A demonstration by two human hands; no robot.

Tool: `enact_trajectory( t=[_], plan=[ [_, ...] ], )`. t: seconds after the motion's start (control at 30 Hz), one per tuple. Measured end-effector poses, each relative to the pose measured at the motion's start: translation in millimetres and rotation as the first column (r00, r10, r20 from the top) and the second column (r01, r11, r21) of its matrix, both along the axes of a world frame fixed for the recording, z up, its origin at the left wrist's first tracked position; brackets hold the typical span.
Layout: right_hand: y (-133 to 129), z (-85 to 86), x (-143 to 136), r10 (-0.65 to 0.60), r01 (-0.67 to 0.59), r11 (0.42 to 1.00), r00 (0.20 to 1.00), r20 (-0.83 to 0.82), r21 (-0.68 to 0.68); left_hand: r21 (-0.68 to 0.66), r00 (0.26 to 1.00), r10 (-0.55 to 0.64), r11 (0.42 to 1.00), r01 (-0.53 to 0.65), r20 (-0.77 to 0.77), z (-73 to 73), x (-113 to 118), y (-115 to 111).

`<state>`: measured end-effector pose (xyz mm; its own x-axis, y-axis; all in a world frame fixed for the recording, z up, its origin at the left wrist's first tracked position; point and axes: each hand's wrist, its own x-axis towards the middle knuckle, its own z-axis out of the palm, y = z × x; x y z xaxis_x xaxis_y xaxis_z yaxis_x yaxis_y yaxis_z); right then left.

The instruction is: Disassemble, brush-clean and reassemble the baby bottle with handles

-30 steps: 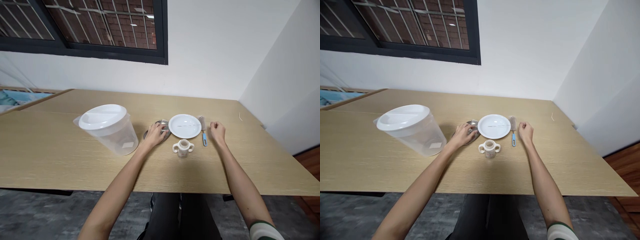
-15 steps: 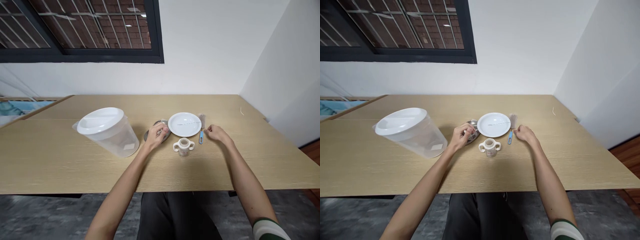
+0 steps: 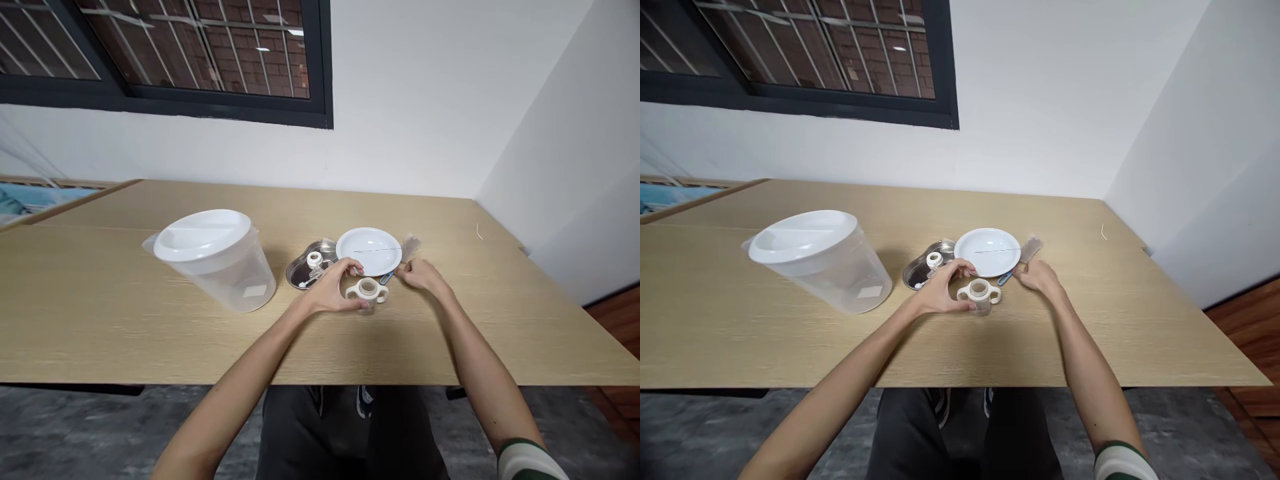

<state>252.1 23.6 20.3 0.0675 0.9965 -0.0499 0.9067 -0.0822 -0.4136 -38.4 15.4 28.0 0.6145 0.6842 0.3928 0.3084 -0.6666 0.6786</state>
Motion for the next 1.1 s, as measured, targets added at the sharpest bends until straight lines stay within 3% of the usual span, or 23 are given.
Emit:
enact_trajectory(
  t=[0.37,0.6,0.77,0.9,1.1],
  plan=[
    [-3.6,-2.9,-6.2,0.089,-0.091,0.995,0.996,-0.031,-0.048,-0.054,1.000,-0.006,0.999,0.005,-0.029,2.1,3.6,-3.6],
    [-9.2,-5.8,-23.4,0.112,-0.112,0.994,0.993,0.048,-0.011,-0.050,1.000,0.003,0.999,-0.004,-0.029,0.5,3.2,-2.6],
    [-12.3,1.9,-17.4,0.137,-0.131,0.989,0.986,0.097,-0.072,-0.012,0.999,0.022,1.000,-0.022,-0.035,-3.6,-0.3,1.7],
    [-12.7,8.2,-11.6,0.084,-0.063,0.988,0.985,0.150,-0.138,-0.017,0.999,0.014,1.000,-0.015,-0.041,-1.7,-0.1,0.8],
    [-7.1,3.7,-18.1,-0.082,0.093,0.993,0.986,0.148,-0.072,-0.054,0.999,0.007,0.998,-0.010,-0.046,3.5,3.8,-3.6]
  ],
)
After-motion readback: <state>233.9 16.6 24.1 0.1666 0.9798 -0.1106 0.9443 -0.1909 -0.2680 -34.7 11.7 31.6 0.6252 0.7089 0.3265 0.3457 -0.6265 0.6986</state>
